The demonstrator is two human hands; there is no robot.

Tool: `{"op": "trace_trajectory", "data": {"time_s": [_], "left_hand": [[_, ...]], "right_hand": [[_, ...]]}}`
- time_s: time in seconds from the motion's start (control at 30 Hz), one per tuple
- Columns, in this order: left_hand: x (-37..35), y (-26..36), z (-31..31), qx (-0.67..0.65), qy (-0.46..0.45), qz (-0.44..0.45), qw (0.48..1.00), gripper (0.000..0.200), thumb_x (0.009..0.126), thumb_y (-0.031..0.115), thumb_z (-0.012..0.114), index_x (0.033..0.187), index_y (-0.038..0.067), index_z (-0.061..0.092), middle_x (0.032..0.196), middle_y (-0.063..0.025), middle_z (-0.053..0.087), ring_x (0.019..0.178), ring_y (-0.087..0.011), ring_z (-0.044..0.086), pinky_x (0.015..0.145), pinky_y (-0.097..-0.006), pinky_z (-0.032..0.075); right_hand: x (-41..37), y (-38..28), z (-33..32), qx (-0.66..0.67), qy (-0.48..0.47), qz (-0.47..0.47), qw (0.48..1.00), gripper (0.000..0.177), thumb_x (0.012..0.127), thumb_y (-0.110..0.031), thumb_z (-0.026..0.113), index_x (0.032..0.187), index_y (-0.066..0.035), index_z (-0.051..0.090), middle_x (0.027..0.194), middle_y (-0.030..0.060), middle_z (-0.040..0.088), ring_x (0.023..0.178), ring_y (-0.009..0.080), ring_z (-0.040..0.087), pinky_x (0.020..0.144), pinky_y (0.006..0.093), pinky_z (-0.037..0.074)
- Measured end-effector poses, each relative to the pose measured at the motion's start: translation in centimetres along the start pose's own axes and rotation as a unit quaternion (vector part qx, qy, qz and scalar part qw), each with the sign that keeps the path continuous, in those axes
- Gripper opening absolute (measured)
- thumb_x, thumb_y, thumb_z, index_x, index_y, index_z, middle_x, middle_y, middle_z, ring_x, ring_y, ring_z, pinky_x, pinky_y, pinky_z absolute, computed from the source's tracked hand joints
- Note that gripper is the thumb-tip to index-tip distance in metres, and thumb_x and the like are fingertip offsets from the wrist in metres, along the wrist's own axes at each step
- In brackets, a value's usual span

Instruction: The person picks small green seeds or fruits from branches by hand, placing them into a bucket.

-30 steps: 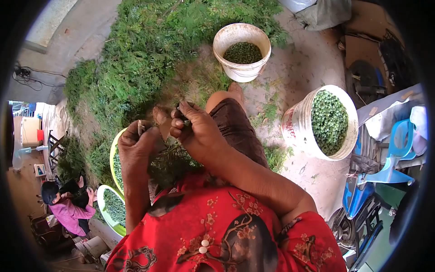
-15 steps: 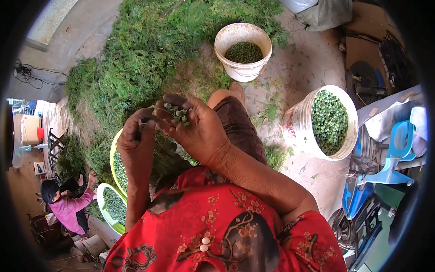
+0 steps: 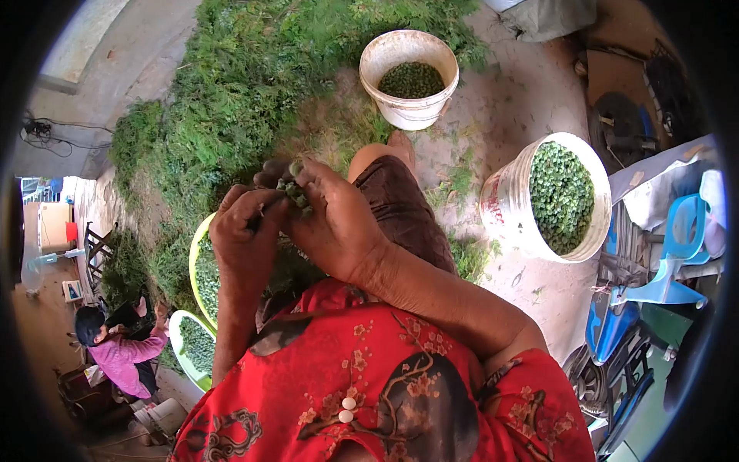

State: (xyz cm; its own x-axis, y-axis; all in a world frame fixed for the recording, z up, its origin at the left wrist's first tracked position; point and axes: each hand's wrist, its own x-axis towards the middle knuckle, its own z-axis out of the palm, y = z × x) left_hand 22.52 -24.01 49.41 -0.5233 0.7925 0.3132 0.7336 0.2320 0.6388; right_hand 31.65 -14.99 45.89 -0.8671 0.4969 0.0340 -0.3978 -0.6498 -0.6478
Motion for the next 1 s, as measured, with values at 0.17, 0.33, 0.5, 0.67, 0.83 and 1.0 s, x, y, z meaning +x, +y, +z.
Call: {"op": "trace_trajectory", "data": {"time_s": [0.17,0.33,0.5,0.67,0.83,1.0], "left_hand": [[0.0,0.2,0.3,-0.043,0.030,-0.052,0.997,0.009,0.075,0.003,0.065,0.082,0.002,0.060,0.072,-0.0094,0.059,0.065,-0.0219,0.058,0.058,-0.0306,0.044],[-0.4,-0.3,0.7,-0.106,0.035,-0.097,0.989,0.008,0.078,0.004,0.064,0.084,0.001,0.059,0.070,-0.0084,0.058,0.061,-0.0177,0.055,0.057,-0.0273,0.043],[-0.3,-0.4,0.6,-0.082,0.066,-0.092,0.990,0.009,0.080,0.006,0.063,0.084,0.001,0.059,0.070,-0.0074,0.058,0.061,-0.0150,0.055,0.057,-0.0265,0.043],[-0.2,-0.6,-0.4,-0.397,-0.048,-0.293,0.869,0.012,0.086,0.015,0.060,0.086,0.004,0.057,0.066,0.0018,0.054,0.056,-0.0039,0.046,0.050,-0.0193,0.035],[-0.2,-1.1,-0.5,-0.447,-0.043,-0.314,0.836,0.013,0.089,0.018,0.057,0.088,0.006,0.055,0.065,0.0057,0.050,0.054,-0.0002,0.040,0.048,-0.0165,0.031],[-0.4,-1.3,-0.2,-0.425,-0.035,-0.289,0.857,0.014,0.090,0.019,0.056,0.090,0.005,0.054,0.067,0.0056,0.051,0.054,-0.0003,0.039,0.048,-0.0157,0.030]], "right_hand": [[0.5,-0.2,-0.1,0.263,0.034,0.122,0.956,0.024,0.087,0.002,0.046,0.111,0.000,0.050,0.108,0.0068,0.053,0.102,0.0146,0.051,0.091,0.0286,0.043],[0.5,-0.2,-0.1,0.217,0.041,0.104,0.970,0.019,0.090,-0.003,0.047,0.108,-0.002,0.051,0.105,0.0055,0.054,0.101,0.0140,0.052,0.089,0.0292,0.045],[0.3,0.1,0.2,0.200,0.064,0.137,0.968,0.014,0.090,-0.012,0.054,0.103,-0.008,0.054,0.092,0.0009,0.057,0.083,0.0122,0.055,0.074,0.0288,0.048],[0.2,0.6,-0.8,0.246,0.015,0.184,0.952,0.015,0.090,-0.015,0.055,0.102,-0.007,0.055,0.084,-0.0004,0.056,0.070,0.0090,0.052,0.060,0.0252,0.045],[0.4,0.3,-0.9,0.326,0.053,0.232,0.915,0.007,0.087,-0.014,0.058,0.089,-0.008,0.055,0.079,0.0015,0.057,0.066,0.0112,0.052,0.054,0.0250,0.043],[0.6,-0.6,-0.5,0.210,0.073,0.197,0.955,0.025,0.092,-0.027,0.049,0.098,-0.003,0.055,0.072,0.0033,0.055,0.064,0.0124,0.054,0.054,0.0261,0.045]]}}
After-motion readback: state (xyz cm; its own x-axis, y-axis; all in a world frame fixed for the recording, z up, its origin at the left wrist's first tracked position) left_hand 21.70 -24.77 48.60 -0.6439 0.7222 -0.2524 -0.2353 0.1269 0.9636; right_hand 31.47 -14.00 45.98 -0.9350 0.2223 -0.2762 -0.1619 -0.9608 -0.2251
